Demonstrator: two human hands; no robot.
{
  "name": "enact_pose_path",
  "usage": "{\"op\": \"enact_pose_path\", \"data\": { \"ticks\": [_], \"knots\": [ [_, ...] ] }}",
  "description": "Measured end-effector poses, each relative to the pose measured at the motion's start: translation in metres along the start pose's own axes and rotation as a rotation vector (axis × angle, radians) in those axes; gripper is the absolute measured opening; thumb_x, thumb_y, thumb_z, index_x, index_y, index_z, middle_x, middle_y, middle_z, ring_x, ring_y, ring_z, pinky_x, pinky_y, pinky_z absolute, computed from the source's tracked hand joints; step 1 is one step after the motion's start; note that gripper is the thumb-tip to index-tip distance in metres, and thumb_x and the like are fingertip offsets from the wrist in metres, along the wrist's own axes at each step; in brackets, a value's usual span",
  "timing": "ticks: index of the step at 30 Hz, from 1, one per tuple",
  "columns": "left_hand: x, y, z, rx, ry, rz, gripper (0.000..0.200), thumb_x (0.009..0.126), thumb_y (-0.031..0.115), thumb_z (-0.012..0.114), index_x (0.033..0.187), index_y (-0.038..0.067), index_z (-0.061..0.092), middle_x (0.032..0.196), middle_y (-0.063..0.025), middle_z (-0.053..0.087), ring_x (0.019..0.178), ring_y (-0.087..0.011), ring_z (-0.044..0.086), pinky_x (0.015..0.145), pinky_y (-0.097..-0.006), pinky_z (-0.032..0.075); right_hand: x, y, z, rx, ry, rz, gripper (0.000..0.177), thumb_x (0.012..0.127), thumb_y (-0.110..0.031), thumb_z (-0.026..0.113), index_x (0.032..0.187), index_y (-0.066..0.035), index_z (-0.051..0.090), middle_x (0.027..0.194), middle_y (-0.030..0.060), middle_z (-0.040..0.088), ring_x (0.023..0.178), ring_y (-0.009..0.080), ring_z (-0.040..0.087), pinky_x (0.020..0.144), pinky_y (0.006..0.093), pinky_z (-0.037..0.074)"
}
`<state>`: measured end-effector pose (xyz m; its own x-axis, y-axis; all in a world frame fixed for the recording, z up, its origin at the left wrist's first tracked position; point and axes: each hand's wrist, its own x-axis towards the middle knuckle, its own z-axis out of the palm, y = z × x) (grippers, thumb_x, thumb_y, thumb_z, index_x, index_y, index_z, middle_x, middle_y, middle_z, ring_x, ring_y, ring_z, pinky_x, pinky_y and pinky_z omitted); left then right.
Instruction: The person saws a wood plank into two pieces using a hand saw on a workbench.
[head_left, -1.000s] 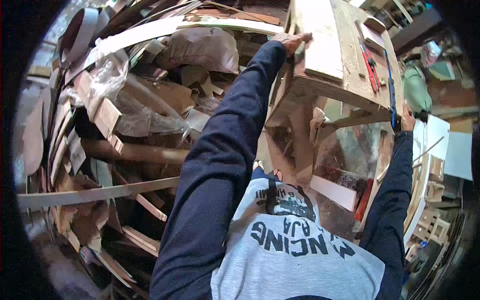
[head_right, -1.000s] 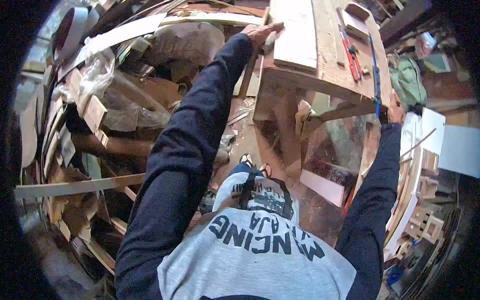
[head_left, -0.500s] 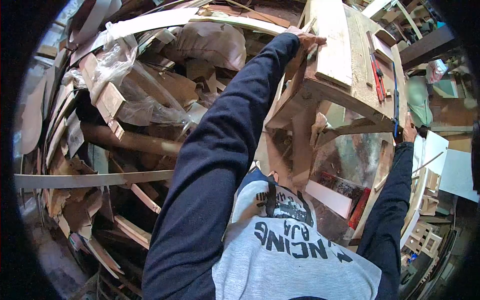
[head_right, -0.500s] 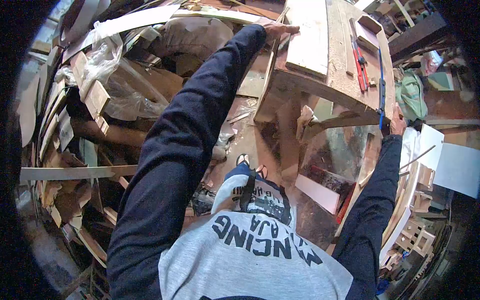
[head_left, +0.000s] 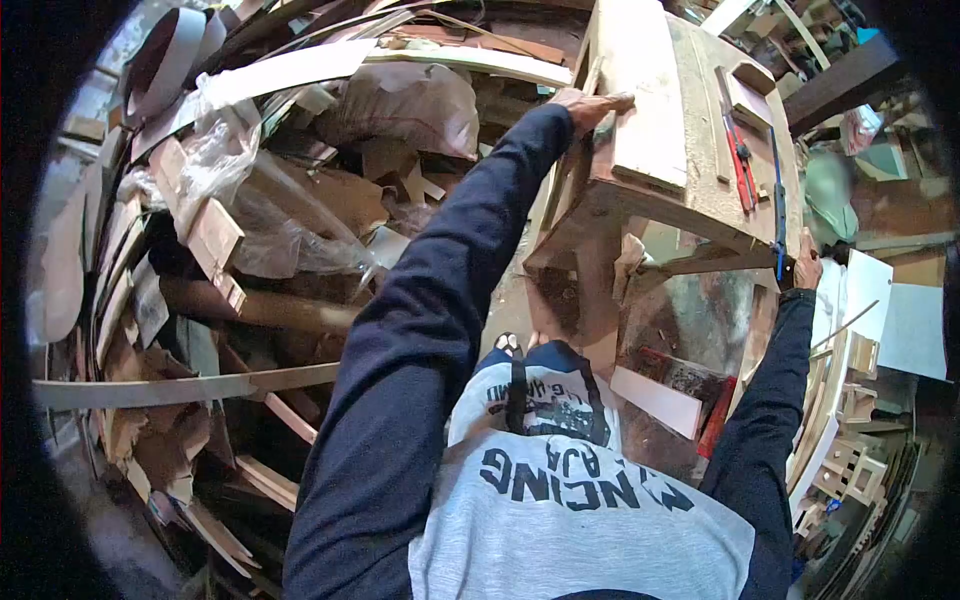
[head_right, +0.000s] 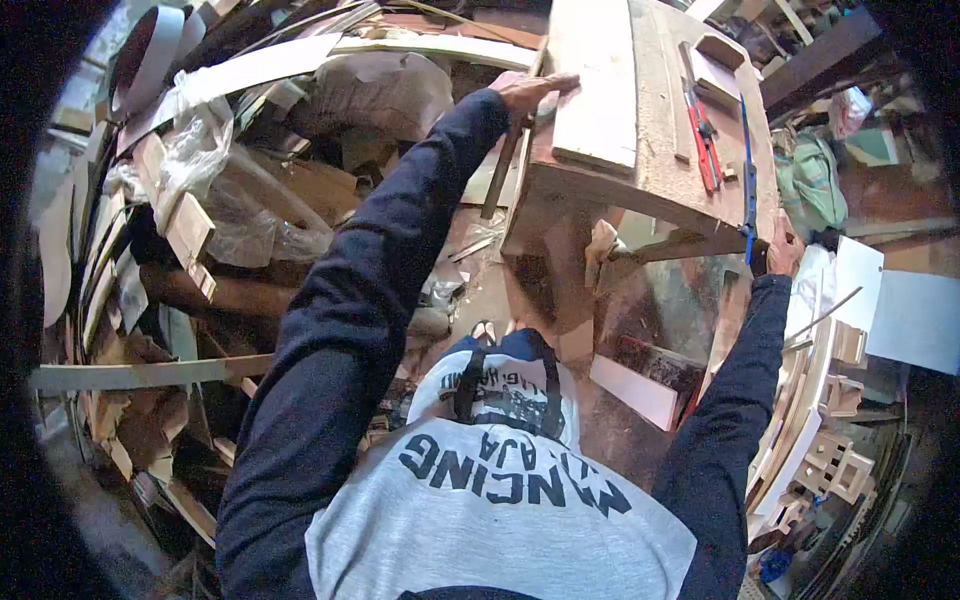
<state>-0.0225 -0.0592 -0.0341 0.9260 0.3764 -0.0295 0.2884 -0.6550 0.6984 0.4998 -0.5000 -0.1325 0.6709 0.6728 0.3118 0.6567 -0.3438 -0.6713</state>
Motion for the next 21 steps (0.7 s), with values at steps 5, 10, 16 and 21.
{"op": "enact_pose_path", "data": {
  "ticks": [5, 10, 16, 21],
  "knots": [
    [-0.042, 0.032, -0.018, -0.021, 0.086, 0.149, 0.053, 0.096, 0.003, 0.034, 0.148, 0.012, 0.035, 0.146, -0.0113, 0.046, 0.13, -0.0228, 0.05, 0.109, -0.032, 0.041, -0.025, -0.075, 0.01, -0.012, 0.162, 0.093, 0.041, 0.095, -0.024, 0.058, 0.127, 0.002, 0.058, 0.119, 0.0146, 0.064, 0.088, 0.0202, 0.062, 0.081, 0.0312, 0.048],
    [-0.05, 0.044, -0.018, 0.243, 0.093, -0.027, 0.052, 0.095, 0.004, 0.027, 0.145, 0.012, 0.041, 0.139, -0.0128, 0.053, 0.127, -0.0262, 0.053, 0.107, -0.0363, 0.043, -0.046, -0.154, 0.014, -0.045, 0.275, 0.07, 0.044, 0.092, -0.036, 0.065, 0.113, 0.003, 0.066, 0.109, 0.0155, 0.068, 0.099, 0.0264, 0.063, 0.09, 0.0353, 0.046],
    [-0.052, 0.027, -0.011, 0.185, 0.246, 0.198, 0.05, 0.099, 0.019, 0.027, 0.148, 0.017, 0.037, 0.135, -0.0153, 0.056, 0.117, -0.031, 0.06, 0.098, -0.0379, 0.049, -0.048, -0.183, 0.017, 0.124, 0.272, 0.179, 0.039, 0.092, -0.032, 0.066, 0.11, 0.002, 0.068, 0.106, 0.0121, 0.069, 0.098, 0.0206, 0.063, 0.087, 0.0324, 0.047],
    [-0.049, 0.015, -0.009, 0.129, 0.217, 0.169, 0.049, 0.105, 0.031, 0.02, 0.148, 0.017, 0.037, 0.142, -0.0124, 0.051, 0.125, -0.0291, 0.054, 0.106, -0.0364, 0.042, -0.05, -0.193, 0.019, 0.105, 0.317, 0.233, 0.041, 0.092, -0.032, 0.065, 0.113, 0.003, 0.067, 0.105, 0.0102, 0.068, 0.096, 0.0191, 0.062, 0.086, 0.0309, 0.047]
  ]
}}
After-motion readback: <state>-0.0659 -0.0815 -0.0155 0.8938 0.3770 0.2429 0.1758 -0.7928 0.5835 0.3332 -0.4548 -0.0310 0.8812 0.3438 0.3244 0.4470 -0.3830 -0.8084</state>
